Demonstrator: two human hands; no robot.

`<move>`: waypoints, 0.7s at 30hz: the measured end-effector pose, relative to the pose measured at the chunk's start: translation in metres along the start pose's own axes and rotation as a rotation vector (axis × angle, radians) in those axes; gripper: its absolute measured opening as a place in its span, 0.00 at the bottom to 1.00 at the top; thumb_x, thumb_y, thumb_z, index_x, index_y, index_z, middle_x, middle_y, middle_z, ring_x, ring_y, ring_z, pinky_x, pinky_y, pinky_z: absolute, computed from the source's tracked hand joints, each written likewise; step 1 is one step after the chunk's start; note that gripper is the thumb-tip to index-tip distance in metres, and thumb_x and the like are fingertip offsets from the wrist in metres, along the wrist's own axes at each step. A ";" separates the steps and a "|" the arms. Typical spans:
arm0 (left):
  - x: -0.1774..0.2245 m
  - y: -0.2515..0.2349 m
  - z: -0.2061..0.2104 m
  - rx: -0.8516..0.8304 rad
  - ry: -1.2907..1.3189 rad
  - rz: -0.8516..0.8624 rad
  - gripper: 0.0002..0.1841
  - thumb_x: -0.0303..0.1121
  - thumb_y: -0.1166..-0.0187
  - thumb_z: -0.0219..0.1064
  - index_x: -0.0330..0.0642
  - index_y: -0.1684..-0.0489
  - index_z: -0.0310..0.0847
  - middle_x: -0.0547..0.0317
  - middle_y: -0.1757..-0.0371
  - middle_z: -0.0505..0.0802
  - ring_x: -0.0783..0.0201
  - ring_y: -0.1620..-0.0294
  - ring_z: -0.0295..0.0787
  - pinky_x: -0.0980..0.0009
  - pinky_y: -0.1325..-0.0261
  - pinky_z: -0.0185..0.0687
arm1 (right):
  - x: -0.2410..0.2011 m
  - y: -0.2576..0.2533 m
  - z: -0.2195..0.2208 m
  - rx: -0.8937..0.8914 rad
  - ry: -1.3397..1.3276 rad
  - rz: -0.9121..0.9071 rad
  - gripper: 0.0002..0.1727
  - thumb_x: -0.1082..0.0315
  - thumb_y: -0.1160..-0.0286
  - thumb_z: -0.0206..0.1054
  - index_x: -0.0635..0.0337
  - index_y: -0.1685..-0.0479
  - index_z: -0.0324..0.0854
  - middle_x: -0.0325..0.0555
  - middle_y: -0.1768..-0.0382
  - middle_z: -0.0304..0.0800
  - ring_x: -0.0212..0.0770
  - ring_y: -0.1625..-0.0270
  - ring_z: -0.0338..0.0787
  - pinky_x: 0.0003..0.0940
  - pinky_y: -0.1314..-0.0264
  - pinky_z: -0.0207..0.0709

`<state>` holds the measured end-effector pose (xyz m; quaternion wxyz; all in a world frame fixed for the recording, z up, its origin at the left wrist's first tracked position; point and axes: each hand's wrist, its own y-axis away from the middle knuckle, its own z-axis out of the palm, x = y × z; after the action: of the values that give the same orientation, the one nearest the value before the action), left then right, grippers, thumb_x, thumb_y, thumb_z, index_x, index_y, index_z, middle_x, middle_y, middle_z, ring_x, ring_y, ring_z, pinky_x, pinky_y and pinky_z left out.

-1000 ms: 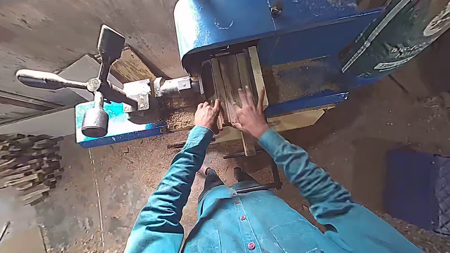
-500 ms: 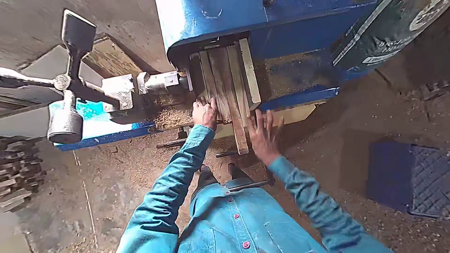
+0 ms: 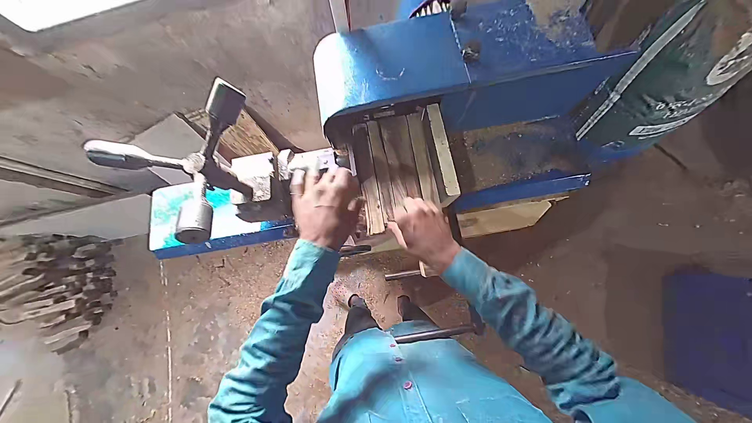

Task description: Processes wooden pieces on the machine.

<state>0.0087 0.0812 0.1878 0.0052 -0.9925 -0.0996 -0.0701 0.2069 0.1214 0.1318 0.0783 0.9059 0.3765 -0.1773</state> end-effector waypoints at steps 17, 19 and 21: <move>-0.412 -0.077 -0.070 -0.015 -0.063 -0.317 0.29 0.38 0.08 0.47 0.33 0.11 0.53 0.17 0.28 0.77 0.17 0.36 0.80 0.18 0.45 0.71 | 0.048 -0.149 0.068 0.518 -0.744 0.199 0.27 0.57 0.12 0.53 0.53 0.88 0.73 0.33 0.89 0.68 0.30 0.84 0.68 0.35 0.77 0.64; -0.371 -0.138 -0.091 -0.059 -0.049 -0.403 0.26 0.39 0.06 0.46 0.32 0.15 0.60 0.17 0.23 0.73 0.15 0.32 0.76 0.18 0.40 0.69 | 0.048 -0.151 0.074 0.552 -0.768 0.191 0.27 0.58 0.13 0.54 0.52 0.90 0.71 0.31 0.90 0.66 0.28 0.86 0.66 0.32 0.79 0.62; -0.290 -0.191 -0.120 -0.183 -0.015 -0.502 0.30 0.47 0.04 0.44 0.43 0.07 0.55 0.23 0.18 0.72 0.21 0.19 0.68 0.24 0.26 0.62 | 0.045 -0.153 0.074 0.571 -0.751 0.212 0.27 0.58 0.14 0.54 0.51 0.91 0.69 0.30 0.91 0.64 0.27 0.87 0.65 0.31 0.80 0.61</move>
<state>-0.3273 0.2086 0.2653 -0.1028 -0.9336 -0.3359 -0.0705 0.1084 0.2384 0.0448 -0.0252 0.7980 0.1640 -0.5794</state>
